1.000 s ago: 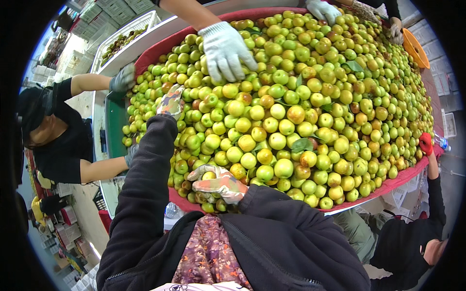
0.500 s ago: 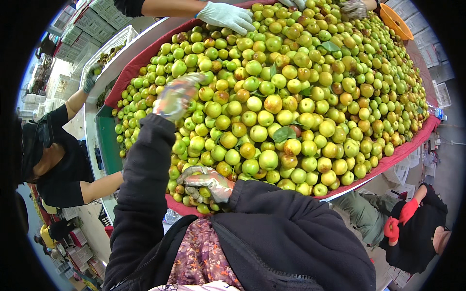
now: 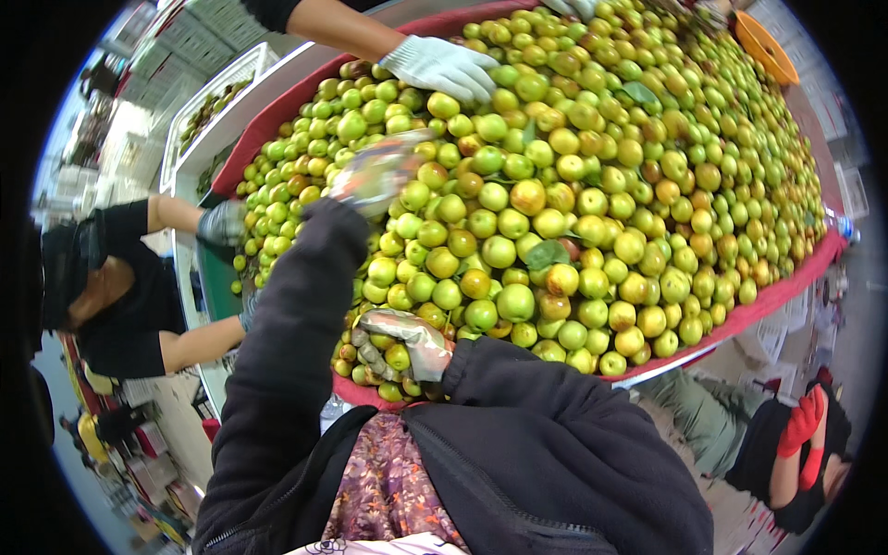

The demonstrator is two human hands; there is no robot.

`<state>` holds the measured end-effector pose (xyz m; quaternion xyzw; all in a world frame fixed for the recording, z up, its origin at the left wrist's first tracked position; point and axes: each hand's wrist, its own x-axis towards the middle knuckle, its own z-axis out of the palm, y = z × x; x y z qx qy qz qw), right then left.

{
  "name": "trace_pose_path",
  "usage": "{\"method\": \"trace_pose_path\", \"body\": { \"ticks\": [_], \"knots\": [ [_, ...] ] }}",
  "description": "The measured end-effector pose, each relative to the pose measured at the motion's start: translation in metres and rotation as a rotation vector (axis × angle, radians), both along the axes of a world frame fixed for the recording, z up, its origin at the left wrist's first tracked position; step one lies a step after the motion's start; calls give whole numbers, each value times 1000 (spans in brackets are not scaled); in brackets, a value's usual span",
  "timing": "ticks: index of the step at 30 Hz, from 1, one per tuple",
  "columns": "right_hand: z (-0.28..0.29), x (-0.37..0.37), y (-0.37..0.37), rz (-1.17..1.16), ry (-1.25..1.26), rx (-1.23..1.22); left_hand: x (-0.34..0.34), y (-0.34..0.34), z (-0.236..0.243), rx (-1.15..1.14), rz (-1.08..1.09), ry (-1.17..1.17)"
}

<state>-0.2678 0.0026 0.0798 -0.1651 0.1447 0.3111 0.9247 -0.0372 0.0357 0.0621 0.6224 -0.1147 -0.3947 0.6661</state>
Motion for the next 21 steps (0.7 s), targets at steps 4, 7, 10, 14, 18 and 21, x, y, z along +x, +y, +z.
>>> {"method": "trace_pose_path", "body": {
  "ticks": [4, 7, 10, 14, 18, 21],
  "knots": [
    [-4, -1, 3, -62, -140, -25, -7, -30, -11, 530, -181, -1125],
    [-5, -1, 1, 13, -199, -46, -24, -26, -8, 611, -96, -1165],
    [-4, 1, -1, 114, -232, -117, -42, 2, -12, 616, -32, -1128],
    [-4, 0, -1, 126, -190, -108, -62, 90, -44, 773, 161, -1166],
    [-7, 0, -1, 160, -207, -61, -91, 172, -68, 952, 153, -1330],
    [-11, 0, 0, 198, -208, -132, -110, 203, -71, 1020, 248, -1310]
  ]
}}
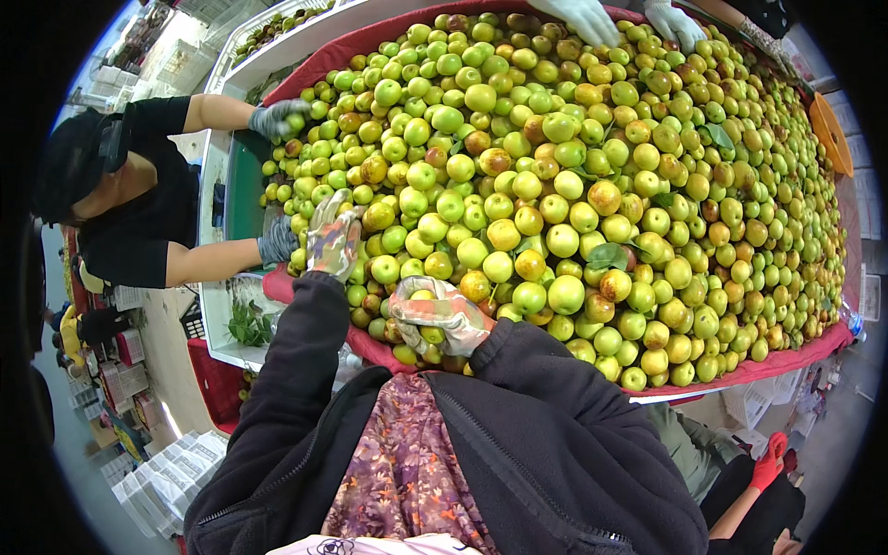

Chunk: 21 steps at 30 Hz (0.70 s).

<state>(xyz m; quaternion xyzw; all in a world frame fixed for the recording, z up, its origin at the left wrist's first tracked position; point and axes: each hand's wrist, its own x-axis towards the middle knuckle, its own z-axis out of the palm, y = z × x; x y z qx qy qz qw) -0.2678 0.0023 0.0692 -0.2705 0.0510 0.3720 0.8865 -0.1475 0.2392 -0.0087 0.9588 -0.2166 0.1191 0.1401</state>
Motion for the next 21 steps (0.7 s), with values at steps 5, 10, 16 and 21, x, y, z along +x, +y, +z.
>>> {"method": "trace_pose_path", "body": {
  "ticks": [5, 10, 16, 21],
  "knots": [
    [-1, 0, 0, 14, -36, -4, 3, 21, -2, -105, 227, 175],
    [1, -1, 2, -19, -18, 7, 42, -12, 7, -150, 176, -177],
    [4, 0, 5, -44, -51, -39, 56, -134, 45, -66, -195, 206],
    [6, 1, 4, -77, -39, -43, 69, -144, 53, 82, -101, 362]
  ]
}}
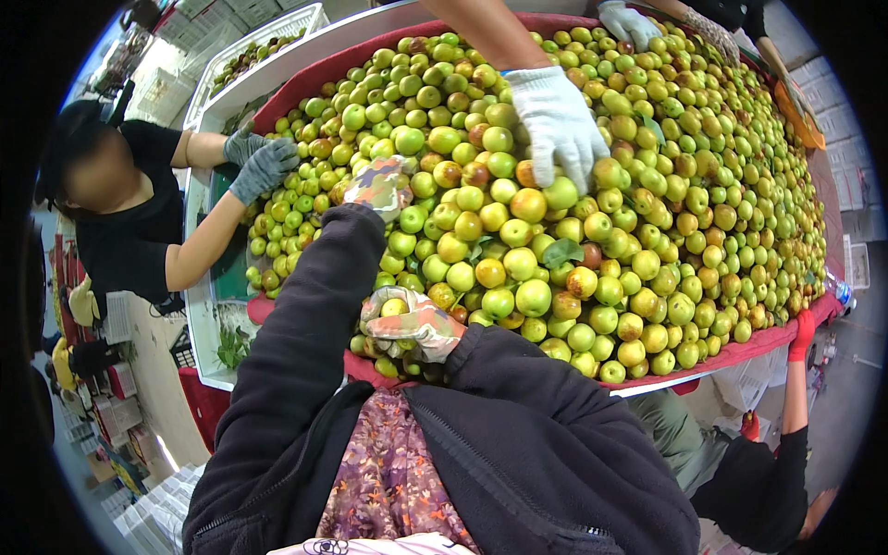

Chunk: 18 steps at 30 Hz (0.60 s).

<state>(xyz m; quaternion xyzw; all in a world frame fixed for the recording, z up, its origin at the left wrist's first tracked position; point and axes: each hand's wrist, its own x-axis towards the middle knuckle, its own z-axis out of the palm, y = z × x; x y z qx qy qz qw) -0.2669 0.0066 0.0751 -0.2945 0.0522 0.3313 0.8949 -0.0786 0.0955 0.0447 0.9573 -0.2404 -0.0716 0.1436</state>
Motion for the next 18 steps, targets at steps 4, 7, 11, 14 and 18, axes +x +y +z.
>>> {"method": "trace_pose_path", "body": {
  "ticks": [4, 7, 11, 14, 18],
  "knots": [
    [-1, 0, -1, 1, 0, 36, 20, -6, -5, -140, -50, -71],
    [-3, -1, 0, 22, 2, 61, 28, -26, -3, -136, -119, 107],
    [-4, -2, 0, 39, -47, -31, 27, -34, 3, 147, -145, 131],
    [-2, -3, 0, -18, -45, 77, 26, -17, 4, 276, -187, 111],
    [0, -4, -4, -93, 13, 217, 28, 16, 10, -73, -57, 117]
  ]
}}
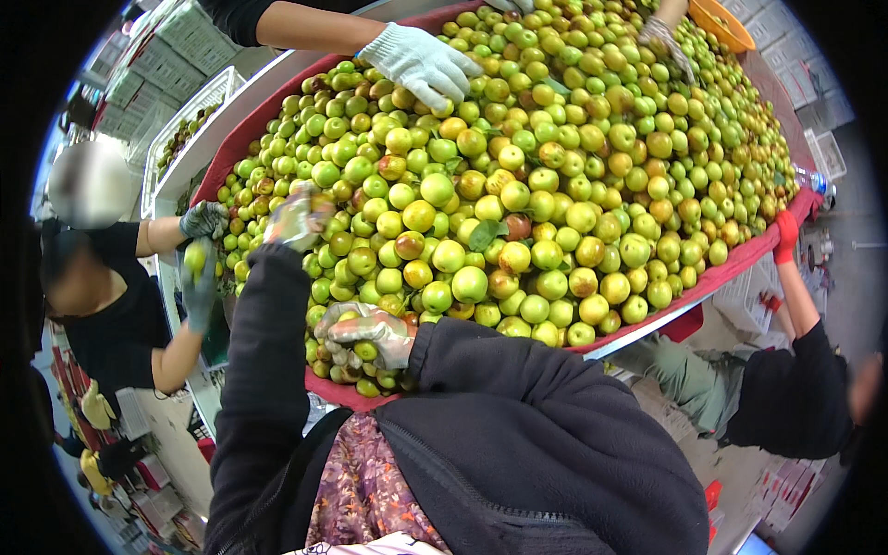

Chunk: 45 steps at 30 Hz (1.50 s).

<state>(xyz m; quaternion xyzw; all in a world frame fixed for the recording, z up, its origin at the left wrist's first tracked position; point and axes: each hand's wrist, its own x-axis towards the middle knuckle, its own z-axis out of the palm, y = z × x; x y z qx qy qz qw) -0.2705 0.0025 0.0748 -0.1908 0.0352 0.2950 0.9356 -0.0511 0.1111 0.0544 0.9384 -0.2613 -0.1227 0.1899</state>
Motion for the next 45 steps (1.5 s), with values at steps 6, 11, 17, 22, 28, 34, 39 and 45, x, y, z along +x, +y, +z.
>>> {"method": "trace_pose_path", "body": {
  "ticks": [6, 11, 17, 22, 28, 34, 39, 45],
  "knots": [
    [0, 7, -6, -118, 72, 130, -43, 47, 28, -866, 274, 338],
    [7, 7, -11, -135, 265, 327, -114, 69, 41, -877, 2, 552],
    [25, -11, 2, -81, 92, -119, -97, 26, 65, -696, -17, 223],
    [40, -39, -1, -118, 155, -122, -46, -84, 31, -150, -275, -153],
    [33, -70, -34, -315, 190, -226, -44, -95, 36, 85, -250, -280],
    [26, -102, -25, -238, 146, -6, -136, -1, 77, -762, -227, 231],
    [24, -126, 15, 51, 327, -91, -255, 119, 67, -599, -161, 683],
    [-18, -176, 87, 541, 271, -9, -409, 288, 40, -984, 705, 101]
  ]
}}
